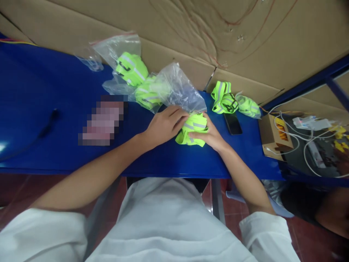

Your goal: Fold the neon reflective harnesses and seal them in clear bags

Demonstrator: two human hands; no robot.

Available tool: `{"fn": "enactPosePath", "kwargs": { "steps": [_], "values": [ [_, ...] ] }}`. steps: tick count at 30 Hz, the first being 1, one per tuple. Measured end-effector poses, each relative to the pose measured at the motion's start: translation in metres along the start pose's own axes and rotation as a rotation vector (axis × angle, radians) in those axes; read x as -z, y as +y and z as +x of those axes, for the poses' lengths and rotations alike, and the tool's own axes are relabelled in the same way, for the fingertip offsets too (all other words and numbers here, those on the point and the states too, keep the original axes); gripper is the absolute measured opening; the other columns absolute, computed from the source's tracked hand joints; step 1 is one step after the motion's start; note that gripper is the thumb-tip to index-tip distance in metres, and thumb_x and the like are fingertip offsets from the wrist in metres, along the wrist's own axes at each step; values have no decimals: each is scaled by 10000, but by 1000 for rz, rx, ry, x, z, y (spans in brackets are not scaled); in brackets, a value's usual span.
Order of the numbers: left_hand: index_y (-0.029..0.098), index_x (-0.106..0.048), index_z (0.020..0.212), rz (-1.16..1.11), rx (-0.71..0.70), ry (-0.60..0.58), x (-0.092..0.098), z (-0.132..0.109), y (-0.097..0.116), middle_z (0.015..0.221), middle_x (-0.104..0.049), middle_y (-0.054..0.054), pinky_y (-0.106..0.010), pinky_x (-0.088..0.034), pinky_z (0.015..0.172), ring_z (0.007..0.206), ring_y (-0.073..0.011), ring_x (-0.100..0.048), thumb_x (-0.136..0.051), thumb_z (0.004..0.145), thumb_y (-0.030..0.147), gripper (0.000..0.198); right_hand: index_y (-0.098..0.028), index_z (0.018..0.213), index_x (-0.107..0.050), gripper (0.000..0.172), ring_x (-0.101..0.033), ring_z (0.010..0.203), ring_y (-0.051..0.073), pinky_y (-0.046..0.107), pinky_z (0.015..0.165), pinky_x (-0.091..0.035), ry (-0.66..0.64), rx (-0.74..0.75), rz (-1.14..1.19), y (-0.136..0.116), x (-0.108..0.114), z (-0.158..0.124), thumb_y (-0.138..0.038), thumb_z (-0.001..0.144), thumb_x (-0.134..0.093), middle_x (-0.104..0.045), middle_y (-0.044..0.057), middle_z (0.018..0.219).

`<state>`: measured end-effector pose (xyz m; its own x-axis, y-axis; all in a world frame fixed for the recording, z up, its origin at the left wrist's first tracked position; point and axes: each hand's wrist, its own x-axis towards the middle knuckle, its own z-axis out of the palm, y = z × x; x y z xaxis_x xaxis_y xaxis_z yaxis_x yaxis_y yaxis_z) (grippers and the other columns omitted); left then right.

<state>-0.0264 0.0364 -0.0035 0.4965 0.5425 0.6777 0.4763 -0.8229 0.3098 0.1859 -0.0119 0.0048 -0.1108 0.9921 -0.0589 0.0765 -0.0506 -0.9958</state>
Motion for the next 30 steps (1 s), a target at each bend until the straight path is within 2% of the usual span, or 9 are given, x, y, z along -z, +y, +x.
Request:
{"fn": "enactPosePath", "kwargs": {
  "steps": [4,7,13,19,22,24,27,28,30],
  "values": [
    [180,-691,1122,87,-111,11,4,0,-1,1074,-747,-84,-334,-545,890,1020,-213,-701,-484,1071,268,230,-271,1280,-550,777,-652,1201,269,467,1129,-519,-19,87,-51,-3,0,-2,-374,629,-962,-685,27,1234],
    [190,-701,1132,218,-155,-32,5,2,-1,1038,-758,-84,-385,-512,833,945,-238,-695,-477,1064,267,247,-273,1208,-505,782,-666,1150,261,470,1083,-550,51,49,14,3,-2,-1,-373,593,-979,-681,21,1174],
    [212,-712,1125,195,-113,-73,1,1,-1,1006,-751,-93,-420,-469,859,951,-246,-689,-435,1057,237,286,-294,1251,-398,928,-659,1160,249,479,1095,-544,206,-35,60,16,0,5,-414,546,-991,-663,29,1199],
    [238,-689,1133,159,-147,-11,6,0,5,1234,-690,-105,-408,-499,933,1126,-241,-654,-432,1034,169,284,-301,1381,-413,963,-534,1387,241,408,1226,-426,181,314,-188,7,4,0,-377,607,-981,-532,62,1451],
    [247,-658,1135,50,-165,11,9,-1,6,1272,-645,-108,-424,-519,991,1178,-246,-632,-511,1024,209,188,-280,1347,-480,848,-577,1313,236,386,1179,-465,143,341,-212,4,0,-3,-388,659,-964,-564,61,1389],
    [260,-614,1206,-111,-75,141,6,-1,4,1344,-584,-121,-440,-526,1044,1260,-265,-596,-684,961,301,259,-274,1309,-496,791,-620,1229,234,387,1115,-514,150,312,-173,4,-1,-4,-413,678,-954,-598,55,1318],
    [311,-447,1407,-518,269,309,-4,1,-1,1511,-456,-147,-420,-574,1006,1312,-266,-581,-828,835,454,701,-282,1316,-465,826,-647,1189,244,402,1068,-549,148,253,-123,4,2,-5,-456,670,-951,-620,54,1287],
    [326,-387,1456,-678,383,274,-8,1,-3,1553,-435,-153,-407,-589,983,1319,-262,-590,-819,831,495,778,-286,1324,-460,845,-647,1191,249,411,1068,-551,125,246,-138,4,3,-5,-465,661,-953,-620,56,1292],
    [321,-357,1508,-960,546,87,-14,2,-3,1577,-471,-160,-407,-600,988,1338,-269,-606,-785,840,563,830,-290,1333,-465,863,-632,1221,263,434,1093,-537,53,265,-209,5,4,-6,-467,647,-957,-611,65,1321]
  ]
}}
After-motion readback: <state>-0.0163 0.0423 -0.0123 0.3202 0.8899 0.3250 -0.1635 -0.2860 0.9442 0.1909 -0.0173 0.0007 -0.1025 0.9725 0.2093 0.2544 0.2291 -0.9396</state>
